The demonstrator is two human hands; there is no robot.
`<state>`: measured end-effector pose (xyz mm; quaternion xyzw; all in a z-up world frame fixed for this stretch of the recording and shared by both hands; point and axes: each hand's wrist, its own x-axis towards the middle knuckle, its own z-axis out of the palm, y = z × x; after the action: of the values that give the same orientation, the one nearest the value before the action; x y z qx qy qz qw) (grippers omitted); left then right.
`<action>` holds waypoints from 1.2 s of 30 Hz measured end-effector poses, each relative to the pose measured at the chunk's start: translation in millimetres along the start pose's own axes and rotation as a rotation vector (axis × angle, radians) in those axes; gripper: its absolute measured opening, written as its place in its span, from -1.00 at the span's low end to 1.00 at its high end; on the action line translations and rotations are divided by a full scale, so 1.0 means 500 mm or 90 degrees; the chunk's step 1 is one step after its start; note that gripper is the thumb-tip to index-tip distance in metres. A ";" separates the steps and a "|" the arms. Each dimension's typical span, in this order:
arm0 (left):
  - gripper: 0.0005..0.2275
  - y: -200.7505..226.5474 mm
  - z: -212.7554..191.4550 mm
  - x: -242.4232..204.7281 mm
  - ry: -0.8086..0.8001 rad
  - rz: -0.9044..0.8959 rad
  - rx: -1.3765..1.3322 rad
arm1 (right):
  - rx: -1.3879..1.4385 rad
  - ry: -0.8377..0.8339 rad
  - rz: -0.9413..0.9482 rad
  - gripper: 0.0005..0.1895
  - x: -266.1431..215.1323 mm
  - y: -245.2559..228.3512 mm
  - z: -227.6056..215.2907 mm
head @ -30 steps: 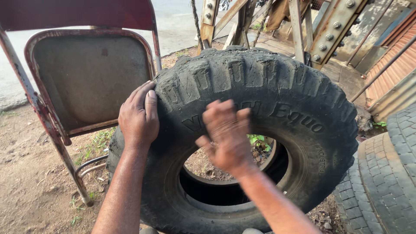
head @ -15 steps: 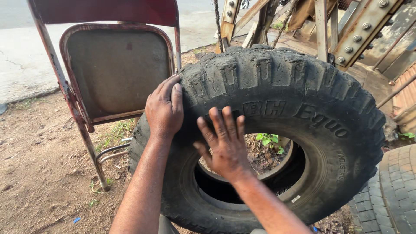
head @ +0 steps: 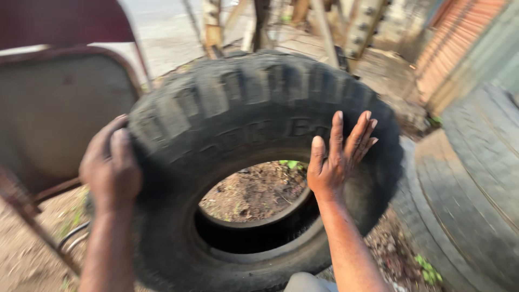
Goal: The person cleans the interior rim of a tire by applying a liquid with a small cup and wiping the surface. The person then stands and rotates the tire by hand.
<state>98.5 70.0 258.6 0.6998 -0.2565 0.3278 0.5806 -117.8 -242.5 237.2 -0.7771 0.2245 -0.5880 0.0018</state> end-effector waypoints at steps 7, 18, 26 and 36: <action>-0.76 0.028 0.008 -0.004 0.000 0.043 0.008 | 0.018 0.036 0.019 -0.31 -0.017 0.028 -0.005; -0.69 -0.042 0.025 -0.014 -0.097 -0.064 -0.208 | -0.009 0.002 0.045 -0.25 -0.045 0.050 -0.002; -0.68 -0.093 0.053 -0.021 -0.111 -0.057 -0.230 | -0.036 -0.038 0.296 -0.16 -0.166 0.186 -0.026; -0.69 -0.092 0.053 -0.021 -0.113 -0.054 -0.218 | -0.074 -0.050 0.092 -0.16 -0.105 0.146 -0.007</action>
<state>130.0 52.6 218.1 0.6268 -0.3290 0.1920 0.6797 -157.3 -288.8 170.7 -0.7801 0.3131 -0.5416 0.0081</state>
